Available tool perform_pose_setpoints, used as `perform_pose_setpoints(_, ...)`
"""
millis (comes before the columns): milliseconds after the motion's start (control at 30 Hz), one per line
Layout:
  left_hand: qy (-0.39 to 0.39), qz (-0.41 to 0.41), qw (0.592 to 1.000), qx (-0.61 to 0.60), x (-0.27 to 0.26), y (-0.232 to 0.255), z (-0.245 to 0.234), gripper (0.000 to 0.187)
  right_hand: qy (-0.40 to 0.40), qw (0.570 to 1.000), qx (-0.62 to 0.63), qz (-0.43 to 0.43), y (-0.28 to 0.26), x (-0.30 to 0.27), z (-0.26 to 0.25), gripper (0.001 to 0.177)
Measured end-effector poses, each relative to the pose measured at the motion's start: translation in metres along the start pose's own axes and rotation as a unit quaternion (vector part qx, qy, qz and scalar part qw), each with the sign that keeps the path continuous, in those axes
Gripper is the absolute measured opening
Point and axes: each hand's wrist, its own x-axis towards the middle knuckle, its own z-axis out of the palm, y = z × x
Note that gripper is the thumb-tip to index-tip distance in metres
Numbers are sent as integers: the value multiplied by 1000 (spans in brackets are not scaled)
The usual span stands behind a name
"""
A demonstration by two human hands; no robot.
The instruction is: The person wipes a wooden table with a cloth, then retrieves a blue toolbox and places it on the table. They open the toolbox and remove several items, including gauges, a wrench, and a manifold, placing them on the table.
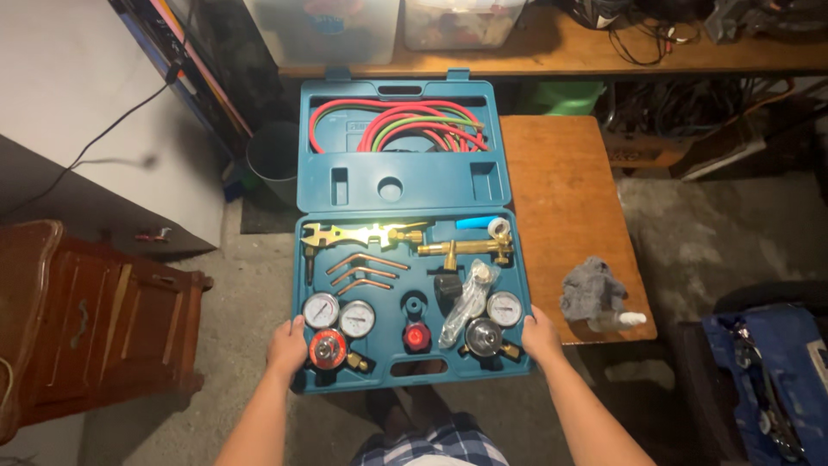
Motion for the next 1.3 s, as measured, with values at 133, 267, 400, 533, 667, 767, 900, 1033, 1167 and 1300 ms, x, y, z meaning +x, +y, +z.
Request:
perform_pose_setpoints(133,-16,-56,997,-54,-7,11,-6,53,-3,999,21,26,8,-6,0,44)
perform_pose_setpoints(267,-11,-55,998,-38,-12,10,-7,56,4,1000,14,13,13,-11,1,47)
perform_pose_setpoints(400,1,-47,997,-65,-21,-5,0,56,16,999,-17,46,9,-32,-2,53)
perform_pose_setpoints(533,123,98,987,-45,-37,-24,11,61,107,989,27,-95,-23,-71,-13,53)
perform_pose_setpoints(667,136,73,987,-37,-68,-24,16,68,102,959,18,-263,-84,-86,-19,52)
perform_pose_setpoints(767,145,93,984,-34,-90,-12,17,70,41,943,-9,-329,-133,-80,-9,62)
perform_pose_setpoints(900,154,106,981,-44,-108,-1,17,67,-69,935,-91,-335,-171,-67,9,78)
perform_pose_setpoints(1033,150,115,981,-44,-120,-2,16,68,-92,932,-140,-321,-183,-52,25,74)
perform_pose_setpoints(1167,142,114,983,-36,-130,-9,13,68,-78,925,-158,-336,-185,-50,34,62)
perform_pose_setpoints(1300,138,120,982,-48,-133,-12,13,68,-130,965,-41,-222,-192,-64,48,60)
